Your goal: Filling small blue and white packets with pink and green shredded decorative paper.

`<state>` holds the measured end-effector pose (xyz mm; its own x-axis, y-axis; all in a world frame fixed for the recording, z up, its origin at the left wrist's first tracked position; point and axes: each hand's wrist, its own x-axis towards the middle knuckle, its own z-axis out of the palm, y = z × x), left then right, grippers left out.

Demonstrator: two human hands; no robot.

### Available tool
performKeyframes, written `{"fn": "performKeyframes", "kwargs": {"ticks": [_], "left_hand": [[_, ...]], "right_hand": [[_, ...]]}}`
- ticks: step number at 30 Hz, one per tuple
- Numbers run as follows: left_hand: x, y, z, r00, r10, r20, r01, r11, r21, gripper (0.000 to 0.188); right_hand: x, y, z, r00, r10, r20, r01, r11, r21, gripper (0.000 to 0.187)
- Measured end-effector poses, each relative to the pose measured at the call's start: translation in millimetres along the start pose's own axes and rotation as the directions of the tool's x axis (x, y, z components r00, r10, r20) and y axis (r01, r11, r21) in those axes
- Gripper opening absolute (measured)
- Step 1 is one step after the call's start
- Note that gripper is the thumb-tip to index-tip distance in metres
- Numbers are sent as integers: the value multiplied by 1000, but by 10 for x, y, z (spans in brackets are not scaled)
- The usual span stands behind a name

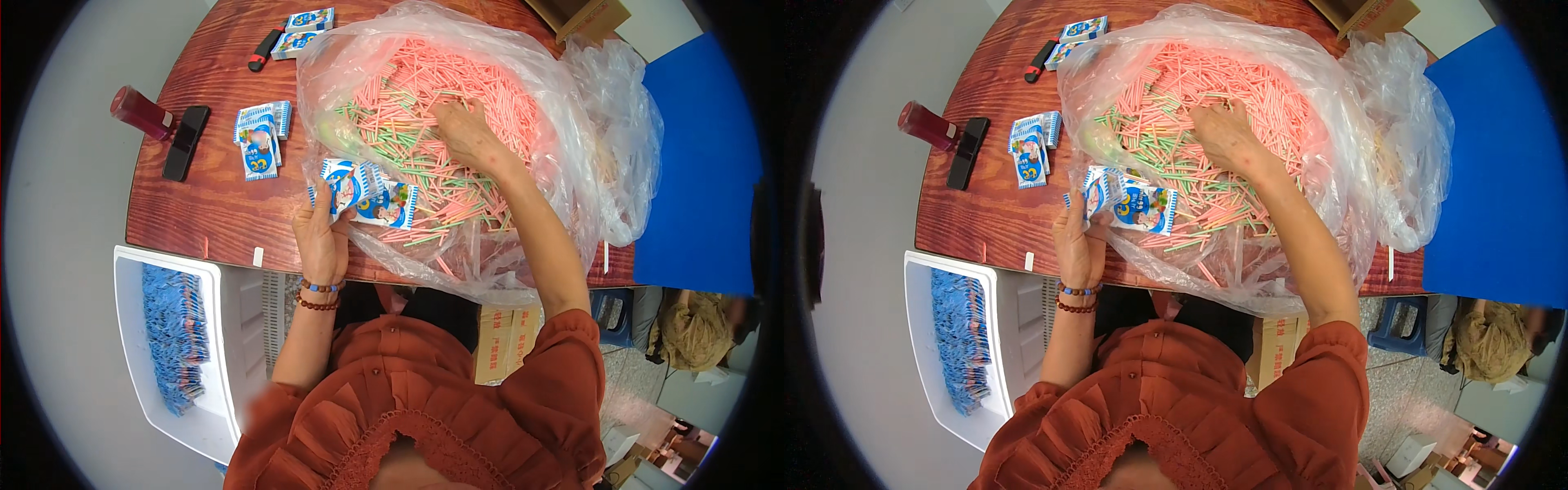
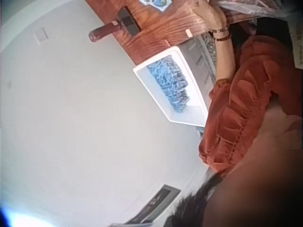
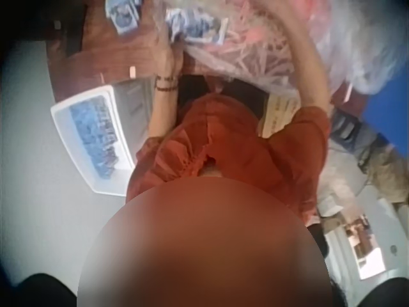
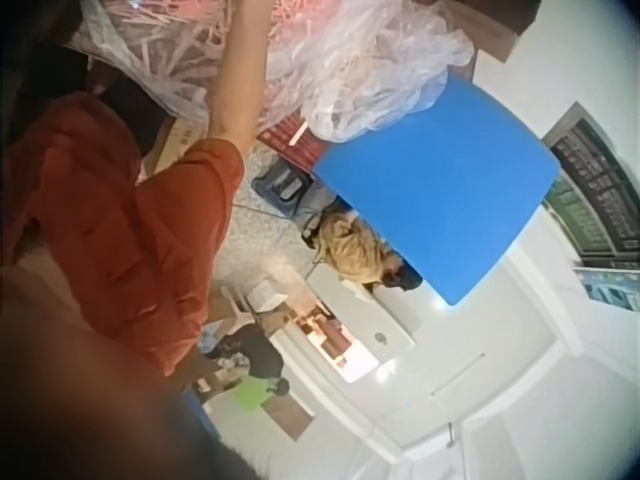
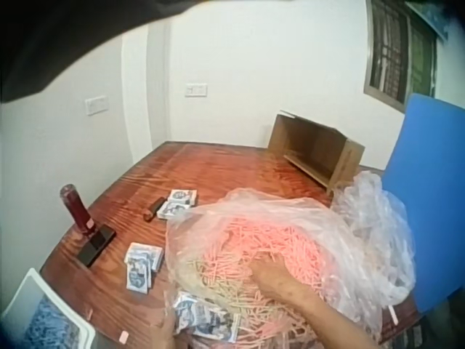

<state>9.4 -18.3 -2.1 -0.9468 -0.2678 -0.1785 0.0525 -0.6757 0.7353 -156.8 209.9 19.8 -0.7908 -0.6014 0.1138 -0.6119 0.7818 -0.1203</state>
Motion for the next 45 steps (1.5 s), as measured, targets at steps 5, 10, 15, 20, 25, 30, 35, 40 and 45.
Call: {"fn": "performKeyframes", "kwargs": {"ticks": [5, 10, 15, 20, 25, 30, 35, 40, 45], "left_hand": [[-4, -14, 115, 1000, -20, -21, 21, 1000, 16, 22], [2, -23, 129, 999, -34, -23, 34, 999, 0, 23], [122, -68, 219, 999, -34, 25, 35, 998, -49, 24], [324, -192, 497, 998, -42, 40, 45, 996, -73, 28], [382, -300, 573, 999, -38, 28, 39, 998, -58, 31], [329, -328, 669, 999, -31, 31, 33, 997, -65, 29], [307, -347, 698, 996, -30, 79, 38, 994, -104, 26], [305, -401, 714, 999, -1, 49, 8, 990, -139, 24], [313, -450, 757, 998, 30, 57, -18, 980, -199, 24]], "right_hand": [[-17, -36, -56, 993, 119, 27, -118, 887, 447, 20], [47, 31, -4, 955, 283, -83, -47, 424, 905, 19], [95, 43, -13, 933, 338, 127, -30, -280, 960, 19], [-56, -102, -173, 922, 377, -91, 245, -383, 891, 21], [-212, -586, -552, 851, 445, -280, 410, -228, 883, 21], [-243, -688, -557, 804, 407, -434, 544, -207, 813, 16], [-253, -920, -406, 827, 414, -381, 476, -153, 866, 21], [-255, -1117, -426, 799, 451, -398, 400, 96, 911, 33], [-220, -1147, -335, 767, 457, -451, 331, 320, 888, 39]]}}
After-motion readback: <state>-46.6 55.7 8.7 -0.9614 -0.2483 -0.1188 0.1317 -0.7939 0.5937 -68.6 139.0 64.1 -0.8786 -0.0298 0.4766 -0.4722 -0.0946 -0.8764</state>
